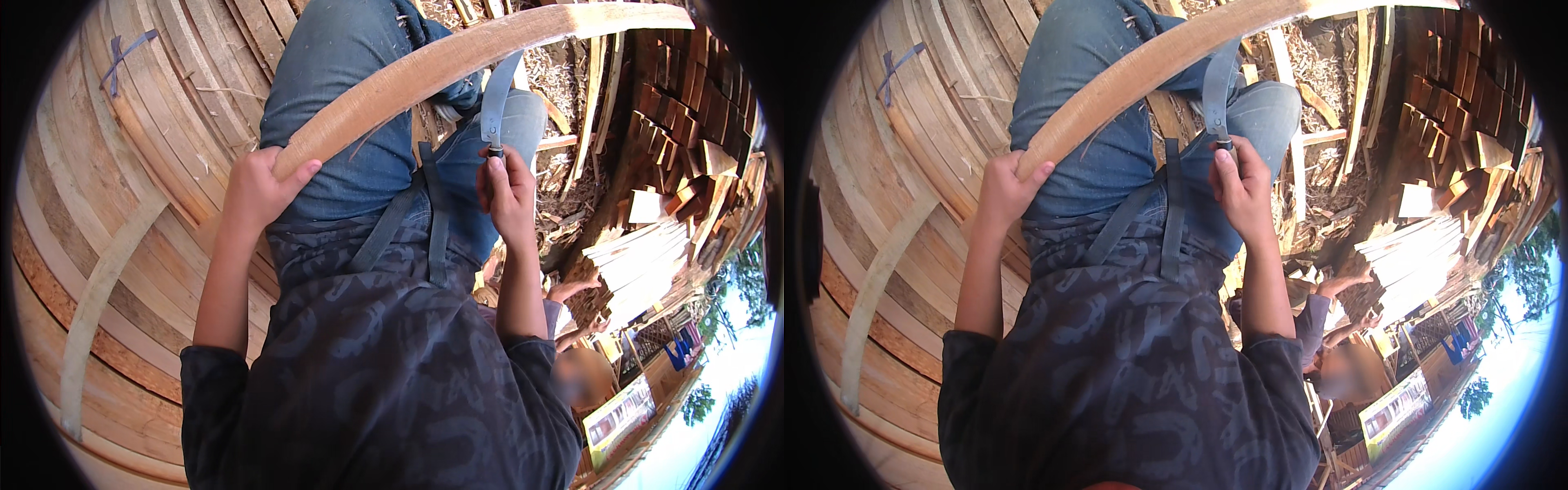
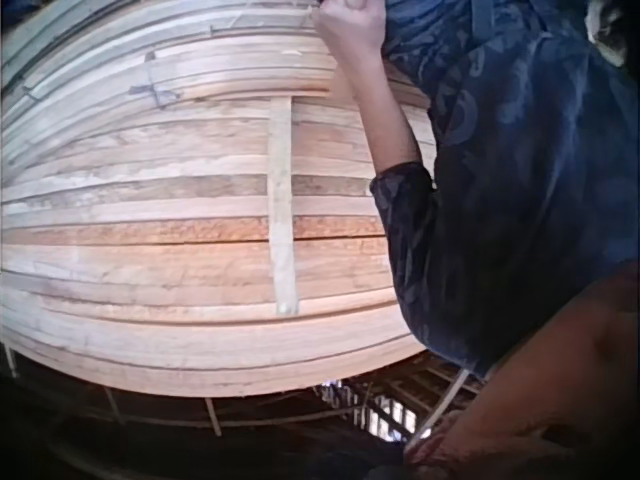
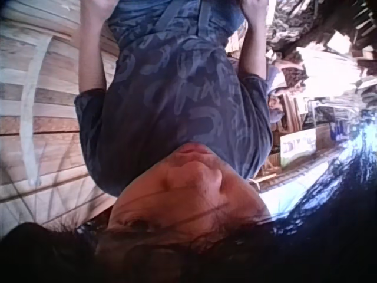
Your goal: The person sits on the ground and uses a curved knife to shave thin strips from a long, thin piece of wood held across their lap. They repeatedly draw the blade along the wood to remove shavings.
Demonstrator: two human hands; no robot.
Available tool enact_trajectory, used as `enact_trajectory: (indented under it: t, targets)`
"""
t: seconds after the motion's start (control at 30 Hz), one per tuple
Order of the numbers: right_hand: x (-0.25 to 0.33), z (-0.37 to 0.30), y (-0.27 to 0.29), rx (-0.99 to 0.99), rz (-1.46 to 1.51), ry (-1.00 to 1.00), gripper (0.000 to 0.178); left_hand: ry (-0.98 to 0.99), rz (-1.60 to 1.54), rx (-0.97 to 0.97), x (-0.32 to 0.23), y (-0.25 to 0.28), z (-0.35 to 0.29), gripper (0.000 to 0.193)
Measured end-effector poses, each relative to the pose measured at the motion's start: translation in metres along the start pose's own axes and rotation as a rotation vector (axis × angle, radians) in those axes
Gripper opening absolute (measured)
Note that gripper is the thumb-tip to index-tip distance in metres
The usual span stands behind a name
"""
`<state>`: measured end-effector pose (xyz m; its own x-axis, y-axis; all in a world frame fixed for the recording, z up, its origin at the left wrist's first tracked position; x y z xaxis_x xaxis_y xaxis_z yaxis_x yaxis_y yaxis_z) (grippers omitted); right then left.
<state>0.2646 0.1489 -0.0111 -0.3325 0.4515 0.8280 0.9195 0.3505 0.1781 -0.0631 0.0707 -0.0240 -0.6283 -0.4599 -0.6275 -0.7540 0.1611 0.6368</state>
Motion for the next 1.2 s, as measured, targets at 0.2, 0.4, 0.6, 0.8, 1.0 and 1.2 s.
enact_trajectory:
  t: [0.2, 0.4, 0.6, 0.8, 1.0, 1.2]
  targets:
    - [0.018, 0.023, 0.044, -0.094, -0.137, 0.089, 0.025, -0.003, -0.074, 0.107, 0.012, 0.004, 0.009, 0.060]
    - [0.033, 0.021, 0.051, -0.026, -0.228, 0.016, 0.021, -0.002, -0.116, 0.123, 0.014, 0.004, 0.010, 0.058]
    - [0.030, -0.001, 0.018, 0.096, -0.471, 0.014, 0.024, 0.008, -0.114, 0.137, 0.009, 0.007, 0.011, 0.058]
    - [0.035, 0.009, 0.035, -0.039, -0.299, 0.016, 0.019, 0.001, -0.152, 0.152, 0.012, 0.005, 0.013, 0.057]
    - [0.044, 0.020, 0.059, -0.144, -0.284, 0.050, 0.023, 0.013, -0.174, 0.178, 0.019, 0.005, 0.012, 0.057]
    - [0.038, 0.007, 0.028, -0.072, -0.317, 0.001, 0.022, 0.000, -0.194, 0.183, 0.019, 0.005, 0.015, 0.057]
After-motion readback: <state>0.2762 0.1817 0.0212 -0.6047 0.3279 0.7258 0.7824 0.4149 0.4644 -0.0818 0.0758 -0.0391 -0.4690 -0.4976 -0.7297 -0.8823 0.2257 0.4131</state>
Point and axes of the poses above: each hand's wrist, its own z-axis towards the middle knuckle, its own y-axis out of the back of the hand, x = y × z, the point moved 2 cm from there along z, towards the middle knuckle, and after that the axes turned 2 degrees about -x, right-handed, at the moved point
